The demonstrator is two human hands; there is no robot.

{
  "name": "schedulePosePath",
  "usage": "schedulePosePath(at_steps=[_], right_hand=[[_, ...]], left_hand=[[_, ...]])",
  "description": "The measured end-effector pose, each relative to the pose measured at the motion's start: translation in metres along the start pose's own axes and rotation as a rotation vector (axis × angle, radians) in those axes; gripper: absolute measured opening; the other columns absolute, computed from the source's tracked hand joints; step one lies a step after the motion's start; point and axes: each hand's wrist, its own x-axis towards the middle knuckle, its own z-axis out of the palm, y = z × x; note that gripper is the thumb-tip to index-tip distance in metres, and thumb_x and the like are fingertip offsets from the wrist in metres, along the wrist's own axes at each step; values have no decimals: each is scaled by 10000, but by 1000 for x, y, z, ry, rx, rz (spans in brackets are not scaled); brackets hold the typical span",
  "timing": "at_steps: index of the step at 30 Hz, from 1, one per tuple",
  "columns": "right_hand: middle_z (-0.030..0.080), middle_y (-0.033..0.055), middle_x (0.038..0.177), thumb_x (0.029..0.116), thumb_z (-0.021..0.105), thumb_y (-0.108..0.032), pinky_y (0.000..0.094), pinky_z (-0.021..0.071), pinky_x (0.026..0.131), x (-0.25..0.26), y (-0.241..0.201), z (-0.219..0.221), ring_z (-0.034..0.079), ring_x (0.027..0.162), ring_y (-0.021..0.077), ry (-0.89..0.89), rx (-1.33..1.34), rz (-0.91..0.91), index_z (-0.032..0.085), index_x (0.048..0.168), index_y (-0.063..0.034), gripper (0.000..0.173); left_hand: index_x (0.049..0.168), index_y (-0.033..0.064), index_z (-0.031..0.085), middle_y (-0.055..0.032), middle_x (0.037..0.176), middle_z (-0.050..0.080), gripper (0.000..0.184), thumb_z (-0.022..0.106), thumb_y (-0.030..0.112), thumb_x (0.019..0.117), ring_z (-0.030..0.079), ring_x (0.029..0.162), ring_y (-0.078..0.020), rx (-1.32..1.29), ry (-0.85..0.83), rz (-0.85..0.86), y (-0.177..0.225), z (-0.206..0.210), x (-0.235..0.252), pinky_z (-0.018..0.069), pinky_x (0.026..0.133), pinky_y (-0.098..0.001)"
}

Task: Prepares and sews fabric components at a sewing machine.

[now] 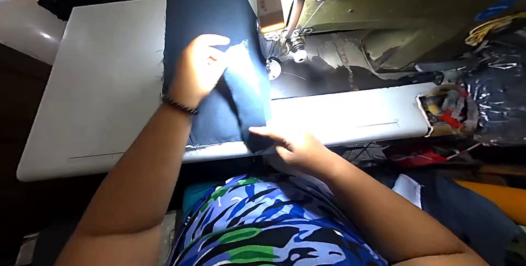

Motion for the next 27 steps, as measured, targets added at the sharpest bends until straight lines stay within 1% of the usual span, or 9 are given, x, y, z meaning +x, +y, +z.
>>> schedulePosePath(at_steps=[2, 4, 6, 8, 10, 12, 20, 24, 27], right_hand=[[743, 109, 1001, 865, 607, 2, 414, 592, 804, 1, 21, 14, 719, 926, 240, 165, -244, -153, 765, 1196, -89, 379], [750, 87, 967, 916, 611, -80, 374, 594, 802, -4, 37, 26, 724, 903, 213, 244, -314, -224, 786, 1086, -100, 245], [705, 98, 976, 958, 591, -128, 387, 570, 768, -12, 43, 34, 684, 882, 223, 255, -303, -208, 788, 1088, -133, 237], [716, 117, 1073, 984, 576, -152, 448, 576, 788, -17, 47, 40, 697, 965, 264, 266, -315, -199, 783, 1147, -178, 265], [726, 119, 1214, 997, 563, -162, 445, 562, 938, -17, 49, 41, 679, 1171, 277, 270, -324, -229, 780, 1169, -183, 278], [726, 111, 1253, 1006, 559, -146, 415, 515, 1069, -15, 51, 40, 627, 1289, 274, 271, -310, -283, 784, 1153, -152, 268], [732, 105, 1255, 994, 541, -130, 400, 509, 1072, -15, 52, 39, 642, 1274, 268, 251, -286, -284, 777, 1171, -138, 295], [734, 103, 1247, 993, 546, -141, 397, 513, 1067, -14, 51, 39, 651, 1258, 266, 251, -298, -279, 783, 1144, -136, 281], [734, 102, 1246, 995, 544, -149, 385, 512, 1066, -14, 51, 39, 649, 1259, 258, 249, -295, -276, 782, 1142, -136, 280]], left_hand=[[1159, -6, 666, -126, 988, 710, 254, 669, 171, 977, 678, 862, -161, 94, -123, -51, 5, 26, 27, 555, 831, -353], [1037, -14, 716, -168, 997, 715, 158, 644, 110, 969, 689, 942, -262, 181, -210, -33, -3, 50, 39, 534, 901, -463], [983, 19, 752, -148, 971, 733, 153, 615, 85, 967, 699, 940, -262, 226, -233, 0, -16, 68, 38, 533, 896, -453], [997, 31, 774, -145, 994, 728, 180, 598, 66, 974, 694, 957, -252, 215, -206, 41, -24, 76, 33, 534, 905, -410], [1022, 34, 782, -153, 1004, 725, 194, 595, 68, 985, 693, 962, -249, 204, -163, 96, -29, 81, 28, 538, 904, -380], [1054, 46, 783, -147, 1013, 714, 220, 573, 54, 990, 679, 973, -245, 208, -159, 109, -29, 82, 26, 527, 915, -371], [1093, 67, 792, -159, 996, 723, 280, 538, 28, 982, 682, 1014, -288, 222, -102, 235, -38, 90, 23, 511, 961, -403], [1145, 77, 778, -163, 1025, 688, 350, 466, 29, 992, 644, 1056, -308, 287, -161, 209, -35, 90, 23, 478, 988, -419], [1164, 89, 772, -171, 1051, 670, 369, 464, -3, 982, 632, 1079, -319, 306, -166, 198, -33, 91, 22, 483, 993, -428]])
